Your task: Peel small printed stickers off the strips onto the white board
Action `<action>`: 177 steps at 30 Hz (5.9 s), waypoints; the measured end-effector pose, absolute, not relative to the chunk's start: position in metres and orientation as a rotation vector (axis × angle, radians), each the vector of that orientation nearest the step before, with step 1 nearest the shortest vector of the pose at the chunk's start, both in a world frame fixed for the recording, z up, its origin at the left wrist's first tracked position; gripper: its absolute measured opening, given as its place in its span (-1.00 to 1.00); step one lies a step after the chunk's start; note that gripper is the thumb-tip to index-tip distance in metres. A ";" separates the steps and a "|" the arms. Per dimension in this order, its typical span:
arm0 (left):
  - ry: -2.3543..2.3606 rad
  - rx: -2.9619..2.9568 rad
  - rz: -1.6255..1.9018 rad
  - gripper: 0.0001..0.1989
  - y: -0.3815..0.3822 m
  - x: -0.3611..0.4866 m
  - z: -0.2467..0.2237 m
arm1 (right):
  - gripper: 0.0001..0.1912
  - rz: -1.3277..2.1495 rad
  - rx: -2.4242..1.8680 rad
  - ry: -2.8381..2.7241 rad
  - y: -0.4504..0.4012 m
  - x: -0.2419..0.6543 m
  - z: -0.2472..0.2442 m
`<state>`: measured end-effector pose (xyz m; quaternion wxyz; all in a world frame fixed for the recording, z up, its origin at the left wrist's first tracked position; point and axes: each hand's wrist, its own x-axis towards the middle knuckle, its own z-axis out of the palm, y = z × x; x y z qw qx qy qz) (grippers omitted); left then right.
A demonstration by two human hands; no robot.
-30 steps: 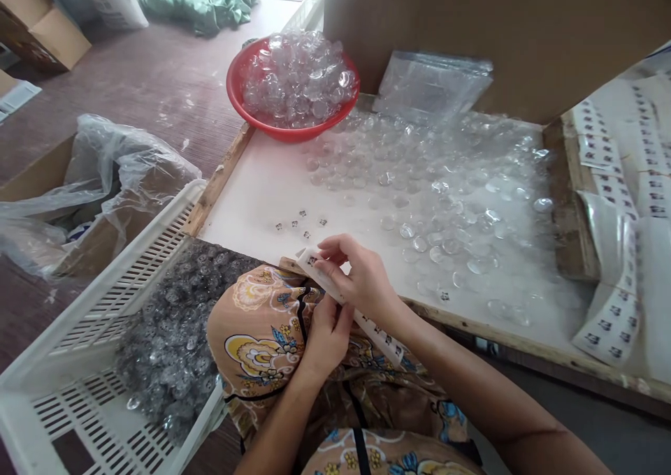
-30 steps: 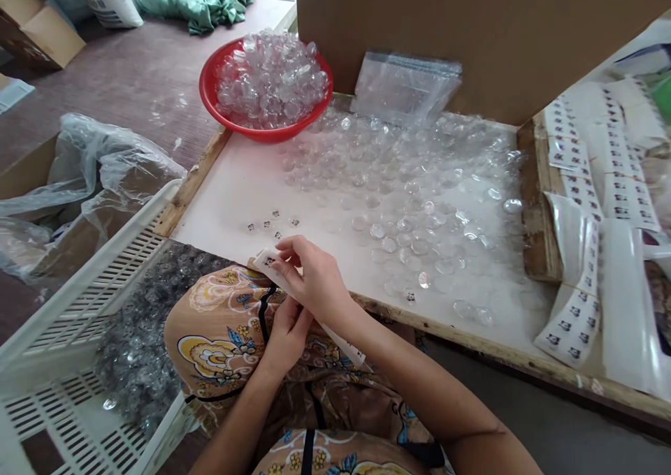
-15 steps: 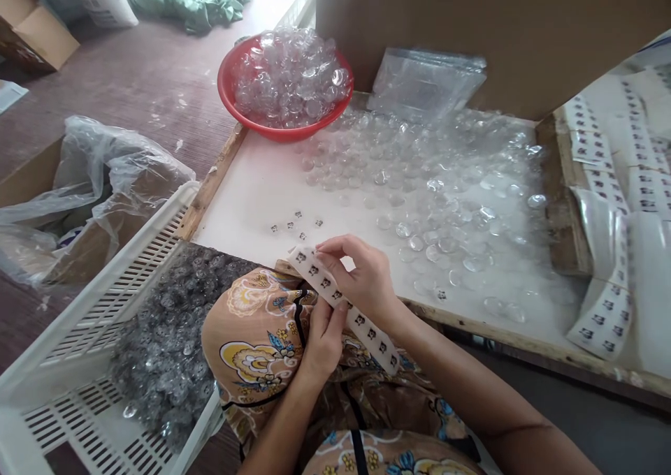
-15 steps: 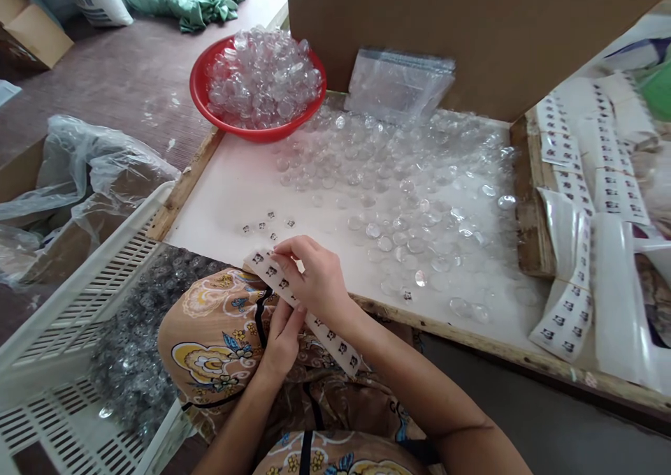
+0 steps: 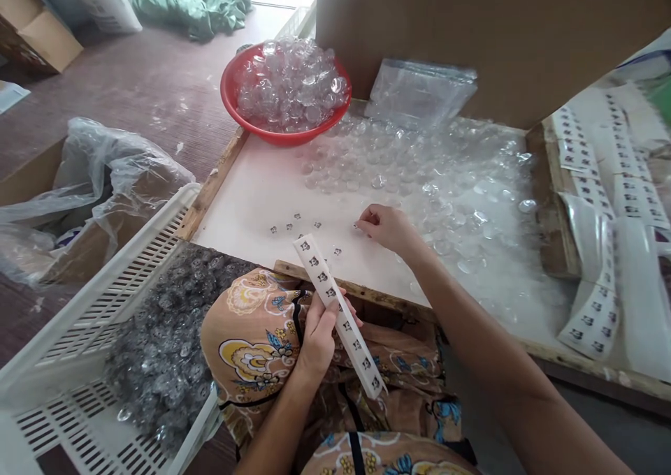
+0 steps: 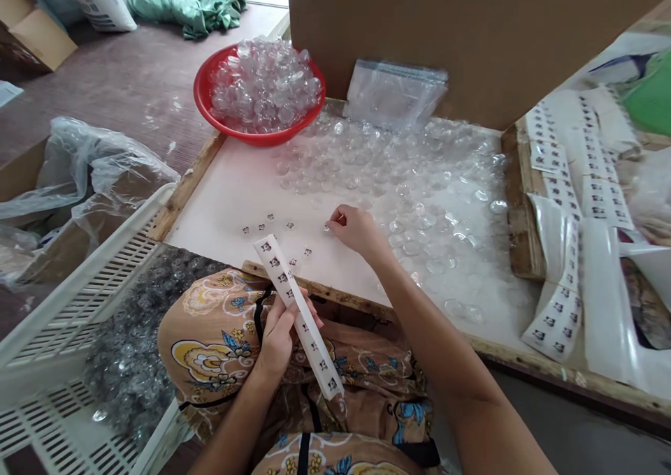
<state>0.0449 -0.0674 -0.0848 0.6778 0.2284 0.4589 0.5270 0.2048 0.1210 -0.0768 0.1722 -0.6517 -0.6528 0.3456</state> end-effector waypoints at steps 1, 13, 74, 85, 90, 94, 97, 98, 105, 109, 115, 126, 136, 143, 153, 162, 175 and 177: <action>1.031 0.517 1.181 -0.68 -0.067 0.045 -0.085 | -0.94 0.970 -1.857 -1.863 0.121 0.203 -0.077; 0.984 0.503 1.174 -0.63 -0.067 0.045 -0.088 | -0.94 0.625 -1.821 -2.077 0.112 0.180 -0.081; 1.294 0.630 1.341 -0.36 -0.064 0.054 -0.086 | -0.81 0.695 -1.735 -1.714 0.121 0.239 -0.064; 1.279 0.619 1.324 -0.35 -0.064 0.055 -0.084 | -0.81 0.420 -1.756 -2.164 0.095 0.211 -0.089; 1.263 0.629 1.327 -0.35 -0.064 0.054 -0.084 | -0.77 0.913 -1.584 -1.845 0.098 0.206 -0.083; 1.265 0.614 1.337 -0.34 -0.064 0.054 -0.085 | -0.73 1.383 -1.625 -1.515 0.107 0.214 -0.082; 1.252 0.609 1.337 -0.34 -0.065 0.054 -0.085 | -0.75 1.102 -1.745 -1.533 0.106 0.222 -0.080; 1.246 0.609 1.336 -0.35 -0.065 0.054 -0.085 | -0.76 0.976 -1.734 -1.576 0.104 0.224 -0.079; 1.253 0.578 1.378 -0.34 -0.065 0.054 -0.085 | -0.74 0.937 -1.434 -1.885 0.082 0.205 -0.075; 1.234 0.575 1.388 -0.36 -0.065 0.054 -0.084 | -0.85 0.938 -1.519 -1.844 0.082 0.195 -0.080; 1.226 0.564 1.384 -0.35 -0.065 0.054 -0.082 | -0.86 0.987 -1.510 -1.880 0.084 0.183 -0.084; 1.207 0.553 1.398 -0.36 -0.066 0.054 -0.084 | -0.85 1.065 -1.566 -1.872 0.093 0.191 -0.078; 1.200 0.548 1.398 -0.37 -0.066 0.053 -0.083 | -0.86 1.409 -1.659 -1.742 0.103 0.194 -0.083; 1.188 0.560 1.402 -0.38 -0.066 0.054 -0.083 | -0.88 1.203 -1.799 -1.907 0.101 0.187 -0.079; 1.081 0.522 1.419 -0.42 -0.066 0.051 -0.084 | -0.70 0.677 -2.051 -2.314 0.082 0.191 -0.072; 0.863 0.320 1.436 -0.77 -0.060 0.045 -0.073 | -0.84 0.815 -1.813 -2.204 0.059 0.205 -0.059; 0.637 0.315 1.210 -0.70 -0.059 0.039 -0.066 | -0.77 0.471 -0.594 -2.624 0.035 0.188 -0.009; 0.602 0.317 1.145 -0.63 -0.060 0.037 -0.068 | -0.81 0.468 -0.522 -2.713 0.040 0.186 -0.008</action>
